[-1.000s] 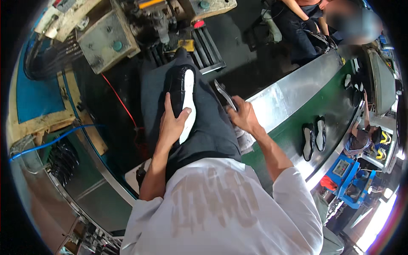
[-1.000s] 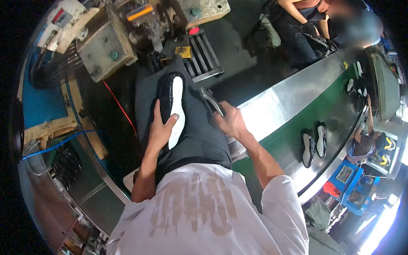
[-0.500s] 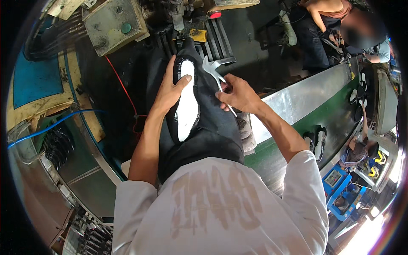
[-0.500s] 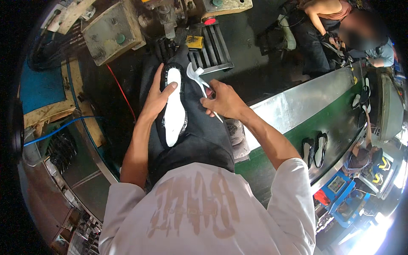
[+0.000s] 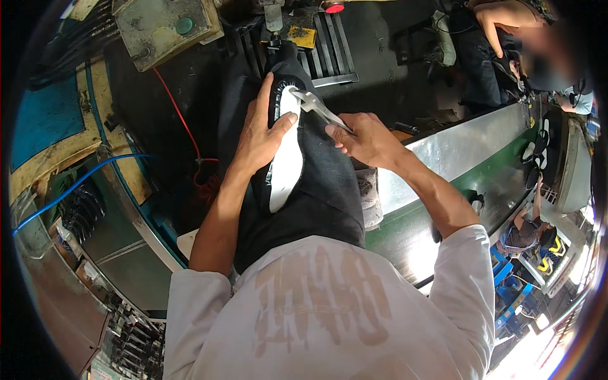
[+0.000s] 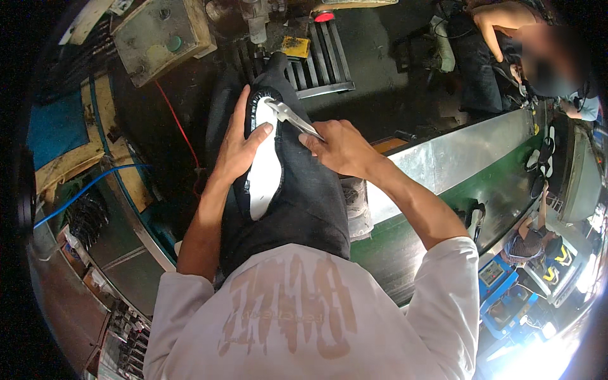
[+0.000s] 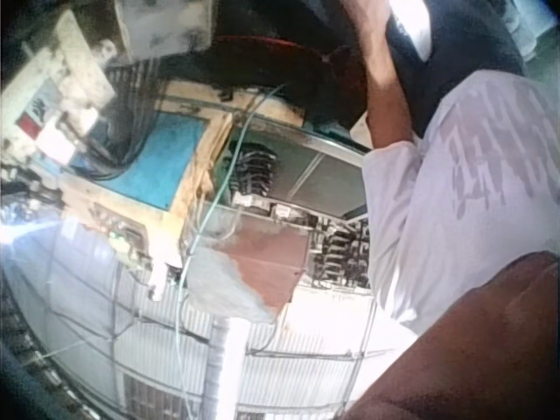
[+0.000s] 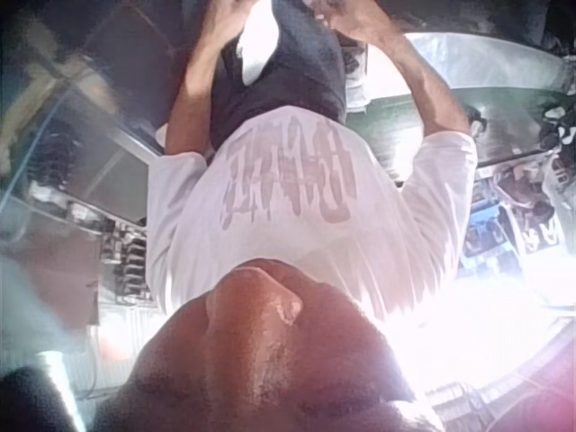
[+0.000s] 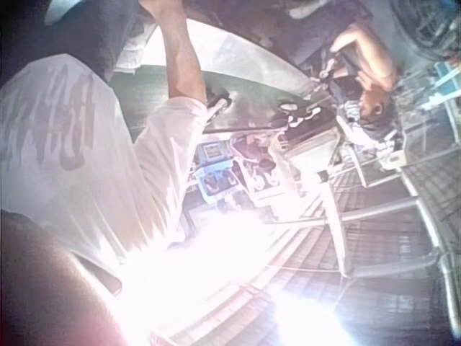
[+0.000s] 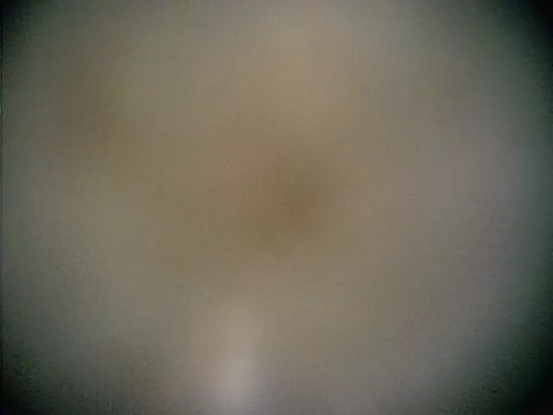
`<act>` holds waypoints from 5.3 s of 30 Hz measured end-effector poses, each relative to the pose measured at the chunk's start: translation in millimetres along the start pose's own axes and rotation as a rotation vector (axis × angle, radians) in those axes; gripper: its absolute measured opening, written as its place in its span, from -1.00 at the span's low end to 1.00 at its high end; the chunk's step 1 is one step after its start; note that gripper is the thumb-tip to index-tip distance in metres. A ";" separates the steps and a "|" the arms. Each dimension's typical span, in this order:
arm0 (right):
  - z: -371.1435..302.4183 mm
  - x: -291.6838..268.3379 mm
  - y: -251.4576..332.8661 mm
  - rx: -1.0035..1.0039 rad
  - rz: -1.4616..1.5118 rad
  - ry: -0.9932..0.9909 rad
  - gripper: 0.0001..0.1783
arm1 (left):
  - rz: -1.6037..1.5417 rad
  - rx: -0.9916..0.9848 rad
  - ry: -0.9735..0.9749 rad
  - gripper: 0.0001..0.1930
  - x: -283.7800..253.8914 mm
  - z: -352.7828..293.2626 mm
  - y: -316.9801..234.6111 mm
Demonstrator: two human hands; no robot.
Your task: Using a lasting machine and manual tools to shape and attach shoe uppers to the soles in a factory setting.
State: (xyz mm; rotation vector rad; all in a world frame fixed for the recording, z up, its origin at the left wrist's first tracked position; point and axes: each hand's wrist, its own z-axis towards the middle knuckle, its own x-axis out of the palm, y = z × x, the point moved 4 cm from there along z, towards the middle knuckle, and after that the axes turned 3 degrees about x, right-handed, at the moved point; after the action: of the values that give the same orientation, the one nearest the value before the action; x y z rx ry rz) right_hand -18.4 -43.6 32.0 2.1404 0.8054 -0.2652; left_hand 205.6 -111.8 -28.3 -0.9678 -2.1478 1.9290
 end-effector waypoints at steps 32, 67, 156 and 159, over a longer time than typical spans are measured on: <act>22.2 -15.0 7.0 -0.188 -0.122 -0.393 -0.60 | 0.001 -0.175 -0.014 -0.35 1.4 29.6 13.2; 49.3 -9.5 45.1 -0.440 -0.602 -0.576 -0.74 | -0.368 -0.316 0.091 0.05 -11.1 -100.7 -6.9; -234.8 74.1 -225.2 0.207 0.736 -1.317 -0.58 | 0.185 -0.138 1.259 -0.03 234.5 4.3 -92.6; -208.8 77.8 -238.4 0.379 0.332 -0.938 -0.58 | 0.145 -0.197 1.245 -0.02 233.6 4.0 -96.0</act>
State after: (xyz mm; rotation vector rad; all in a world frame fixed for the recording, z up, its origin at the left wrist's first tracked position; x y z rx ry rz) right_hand -125.1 261.0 -16.3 2.0879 -0.1554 -1.1967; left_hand -18.8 3.8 -18.5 -1.7284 -1.4736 0.6736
